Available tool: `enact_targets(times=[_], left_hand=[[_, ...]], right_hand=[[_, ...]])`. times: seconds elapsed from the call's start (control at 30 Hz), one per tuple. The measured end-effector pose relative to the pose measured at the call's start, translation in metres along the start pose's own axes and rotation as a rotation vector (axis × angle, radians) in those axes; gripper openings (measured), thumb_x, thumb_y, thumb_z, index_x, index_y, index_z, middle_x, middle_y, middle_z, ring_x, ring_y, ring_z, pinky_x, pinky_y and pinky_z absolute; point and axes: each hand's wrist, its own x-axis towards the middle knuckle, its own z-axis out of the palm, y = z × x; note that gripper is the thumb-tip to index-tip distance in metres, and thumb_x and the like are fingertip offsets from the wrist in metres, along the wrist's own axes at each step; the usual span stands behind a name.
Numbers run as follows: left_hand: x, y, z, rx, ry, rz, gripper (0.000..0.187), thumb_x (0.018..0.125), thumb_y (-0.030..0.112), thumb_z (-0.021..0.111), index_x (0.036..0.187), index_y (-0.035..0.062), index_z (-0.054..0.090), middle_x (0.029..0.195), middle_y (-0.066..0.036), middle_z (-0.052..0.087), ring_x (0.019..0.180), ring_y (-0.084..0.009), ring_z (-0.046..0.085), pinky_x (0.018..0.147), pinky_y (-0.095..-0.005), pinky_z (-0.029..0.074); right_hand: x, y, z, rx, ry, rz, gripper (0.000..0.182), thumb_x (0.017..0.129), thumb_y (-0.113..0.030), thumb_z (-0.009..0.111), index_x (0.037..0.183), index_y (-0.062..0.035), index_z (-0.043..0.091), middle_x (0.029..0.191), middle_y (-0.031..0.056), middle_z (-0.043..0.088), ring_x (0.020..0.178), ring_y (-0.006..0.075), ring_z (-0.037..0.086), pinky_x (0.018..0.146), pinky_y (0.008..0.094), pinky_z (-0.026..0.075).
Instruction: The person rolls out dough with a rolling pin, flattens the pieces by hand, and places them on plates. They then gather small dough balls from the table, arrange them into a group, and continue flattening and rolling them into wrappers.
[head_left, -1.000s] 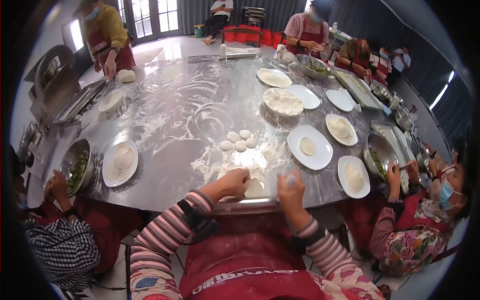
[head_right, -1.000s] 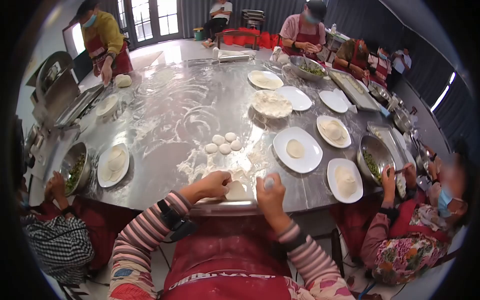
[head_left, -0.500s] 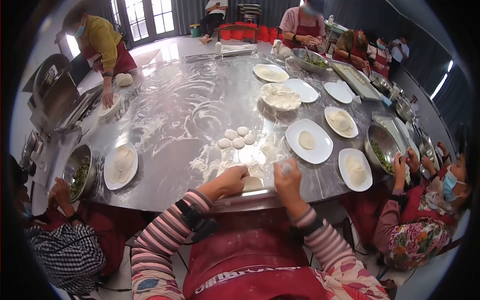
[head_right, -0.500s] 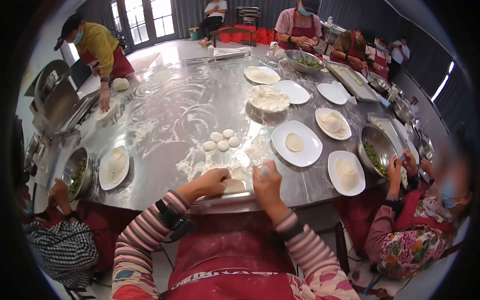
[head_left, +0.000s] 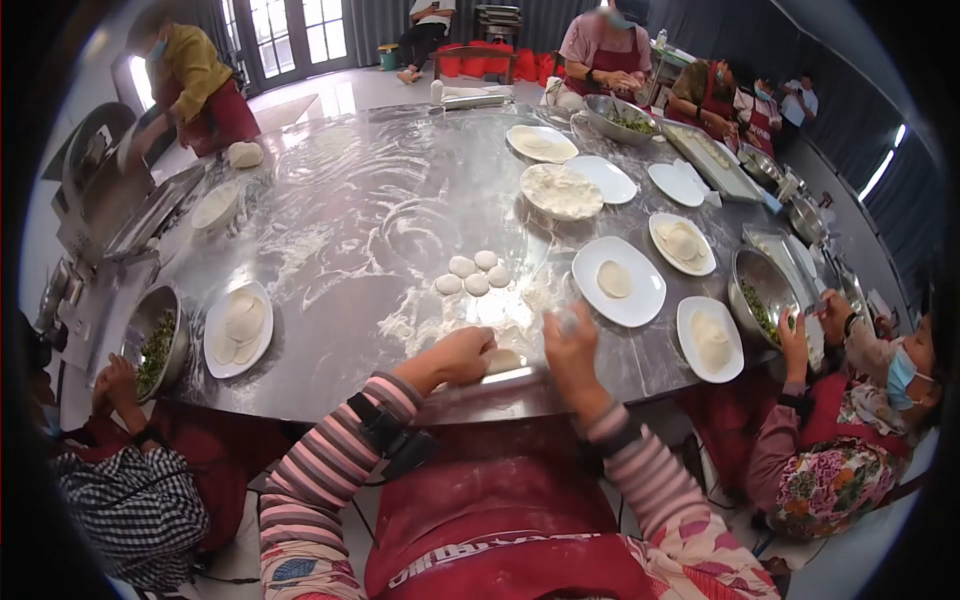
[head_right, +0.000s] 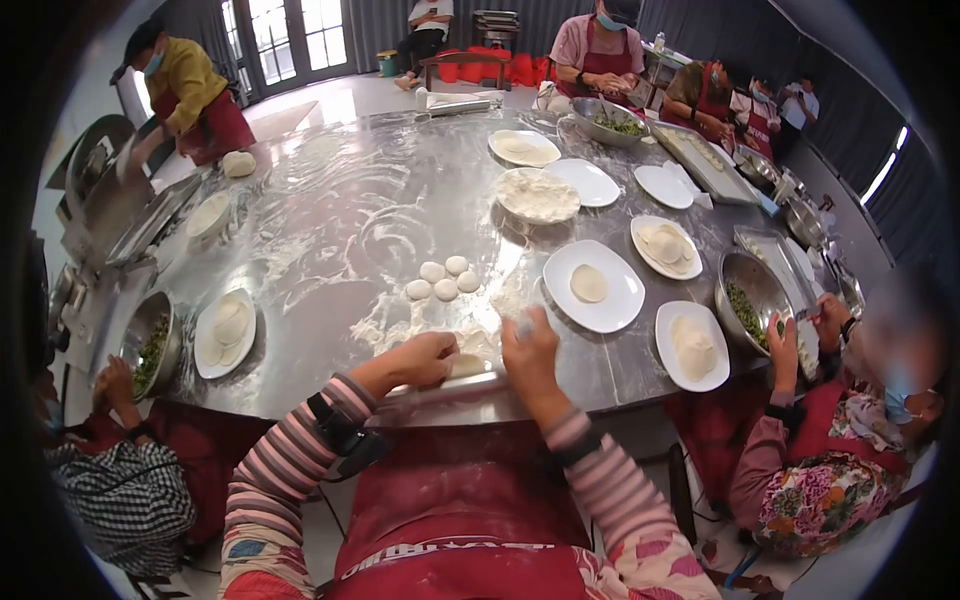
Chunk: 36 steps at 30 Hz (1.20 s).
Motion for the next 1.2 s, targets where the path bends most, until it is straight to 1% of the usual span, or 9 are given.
enact_targets(times=[0.03,0.1,0.33,0.43,0.53,0.7,0.73,0.83,1.2], left_hand=[[0.0,0.004,-0.001,0.002,0.05,-0.025,0.02,0.077,0.012,0.055,0.092,-0.0005,0.06,0.083,-0.018,0.064,0.078,-0.0272,0.061,0.07,-0.0377,0.047],[0.008,-0.006,-0.001,0.093,0.122,0.001,0.021,0.08,0.017,0.054,0.09,-0.0012,0.061,0.081,-0.02,0.064,0.077,-0.0272,0.062,0.069,-0.0375,0.047],[-0.008,0.012,0.004,0.113,0.135,-0.05,0.017,0.076,0.018,0.061,0.082,0.0024,0.063,0.071,-0.014,0.064,0.067,-0.0235,0.061,0.062,-0.0366,0.047],[0.012,0.005,-0.003,-0.229,-0.022,-0.061,0.016,0.078,0.014,0.063,0.087,0.0015,0.06,0.072,-0.004,0.059,0.07,-0.0123,0.055,0.061,-0.0296,0.044],[0.052,0.015,-0.006,-0.346,-0.06,0.009,0.019,0.08,0.015,0.063,0.092,0.0016,0.058,0.076,0.001,0.055,0.07,-0.0084,0.052,0.061,-0.0252,0.043],[0.129,0.084,-0.021,-0.729,-0.057,0.164,0.024,0.082,0.018,0.064,0.099,0.0023,0.056,0.088,-0.003,0.057,0.08,-0.0093,0.053,0.069,-0.0262,0.045],[0.146,0.078,-0.022,-0.625,0.016,0.092,0.027,0.084,0.022,0.064,0.099,0.0016,0.056,0.094,-0.003,0.056,0.088,-0.0101,0.052,0.075,-0.0277,0.044],[0.159,0.043,-0.019,0.47,0.323,0.076,0.025,0.078,0.014,0.061,0.099,0.0022,0.059,0.096,-0.016,0.06,0.095,-0.031,0.058,0.082,-0.0392,0.047],[0.144,-0.008,-0.04,0.678,0.243,0.124,0.025,0.069,0.016,0.062,0.091,0.0043,0.06,0.095,-0.019,0.06,0.094,-0.036,0.058,0.079,-0.0446,0.048]], right_hand=[[0.017,-0.003,0.013,-0.061,0.036,-0.173,0.016,0.077,-0.006,0.064,0.081,-0.0014,0.048,0.058,0.0193,0.053,0.054,0.037,0.056,0.049,0.0395,0.043],[0.033,0.004,0.033,0.016,-0.066,-0.016,0.016,0.078,-0.007,0.063,0.082,-0.0012,0.049,0.059,0.0197,0.053,0.054,0.038,0.055,0.049,0.0406,0.042],[-0.015,-0.007,-0.029,-0.018,-0.095,-0.036,0.019,0.077,-0.009,0.067,0.084,-0.0032,0.051,0.058,0.0167,0.055,0.052,0.0329,0.057,0.047,0.0374,0.045],[-0.032,-0.018,-0.045,0.073,-0.097,0.044,0.02,0.076,-0.008,0.069,0.083,-0.0039,0.051,0.057,0.0142,0.053,0.049,0.0263,0.058,0.046,0.0351,0.045],[-0.035,-0.015,-0.047,0.119,-0.113,0.074,0.02,0.076,-0.007,0.07,0.083,-0.0042,0.051,0.06,0.0148,0.055,0.051,0.0297,0.058,0.047,0.0353,0.045],[-0.029,-0.006,-0.043,0.143,-0.129,-0.014,0.02,0.077,-0.007,0.07,0.083,-0.0045,0.051,0.062,0.0149,0.056,0.049,0.0296,0.059,0.045,0.0344,0.045],[-0.027,-0.007,-0.043,0.192,-0.131,0.0,0.021,0.077,-0.008,0.07,0.084,-0.005,0.051,0.057,0.0133,0.053,0.045,0.0256,0.057,0.042,0.0324,0.043],[-0.031,0.001,-0.041,0.198,-0.15,0.016,0.022,0.076,-0.008,0.071,0.085,-0.0056,0.051,0.052,0.0109,0.049,0.041,0.0221,0.054,0.04,0.0307,0.041],[-0.026,-0.005,-0.041,0.171,-0.137,-0.008,0.021,0.076,-0.007,0.07,0.084,-0.0048,0.051,0.056,0.0129,0.05,0.044,0.0251,0.054,0.043,0.0324,0.042]])
